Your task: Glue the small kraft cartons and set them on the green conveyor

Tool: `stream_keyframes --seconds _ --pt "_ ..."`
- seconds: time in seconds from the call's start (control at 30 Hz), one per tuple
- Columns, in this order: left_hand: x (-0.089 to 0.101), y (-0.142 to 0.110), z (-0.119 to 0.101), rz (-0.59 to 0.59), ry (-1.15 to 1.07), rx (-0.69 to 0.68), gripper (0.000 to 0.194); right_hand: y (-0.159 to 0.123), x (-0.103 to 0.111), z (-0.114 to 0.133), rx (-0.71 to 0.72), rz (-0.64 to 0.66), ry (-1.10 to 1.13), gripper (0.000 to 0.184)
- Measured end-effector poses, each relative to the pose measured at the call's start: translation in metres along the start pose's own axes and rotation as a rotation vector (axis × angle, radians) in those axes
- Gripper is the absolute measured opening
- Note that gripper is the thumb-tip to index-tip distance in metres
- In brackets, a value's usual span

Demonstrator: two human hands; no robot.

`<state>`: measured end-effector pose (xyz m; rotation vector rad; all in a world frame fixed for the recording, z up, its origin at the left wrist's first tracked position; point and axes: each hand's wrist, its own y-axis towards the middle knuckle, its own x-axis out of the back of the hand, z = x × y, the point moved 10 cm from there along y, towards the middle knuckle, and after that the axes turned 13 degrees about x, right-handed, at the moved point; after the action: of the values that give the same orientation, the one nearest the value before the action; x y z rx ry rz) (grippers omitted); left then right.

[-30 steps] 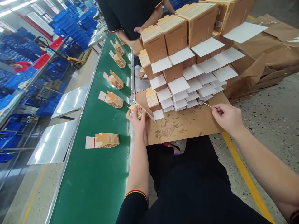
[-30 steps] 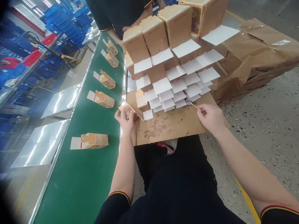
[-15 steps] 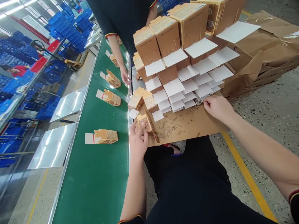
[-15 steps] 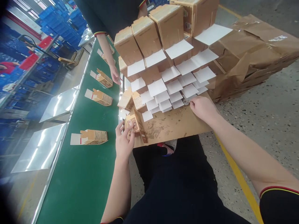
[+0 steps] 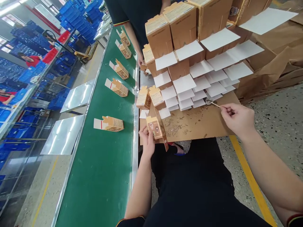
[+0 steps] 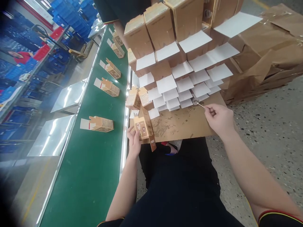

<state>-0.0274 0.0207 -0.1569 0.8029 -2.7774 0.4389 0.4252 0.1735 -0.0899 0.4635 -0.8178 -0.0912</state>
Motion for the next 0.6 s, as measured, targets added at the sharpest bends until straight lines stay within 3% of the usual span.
stream_keyframes --seconds 0.17,0.23,0.3,0.43,0.53,0.6 --pt "0.02 -0.002 0.024 -0.155 -0.022 0.107 0.076 -0.001 -0.006 -0.006 -0.05 0.029 0.009 0.015" --pt "0.012 -0.003 0.024 -0.156 0.085 0.108 0.081 0.003 -0.009 -0.008 -0.062 0.05 0.0 0.013" --pt "-0.011 -0.011 0.011 -0.099 0.213 0.048 0.087 0.005 -0.012 -0.009 -0.078 0.058 -0.009 0.011" --pt "-0.075 -0.042 -0.037 0.063 0.443 -0.163 0.098 0.006 -0.018 -0.008 -0.132 0.062 -0.01 0.01" --pt "-0.112 -0.055 -0.061 0.259 0.537 -0.22 0.068 0.003 -0.019 -0.003 -0.134 0.06 0.009 0.01" --pt "-0.118 -0.058 -0.067 0.365 0.522 -0.222 0.042 0.001 -0.018 -0.002 -0.127 0.047 0.018 0.011"
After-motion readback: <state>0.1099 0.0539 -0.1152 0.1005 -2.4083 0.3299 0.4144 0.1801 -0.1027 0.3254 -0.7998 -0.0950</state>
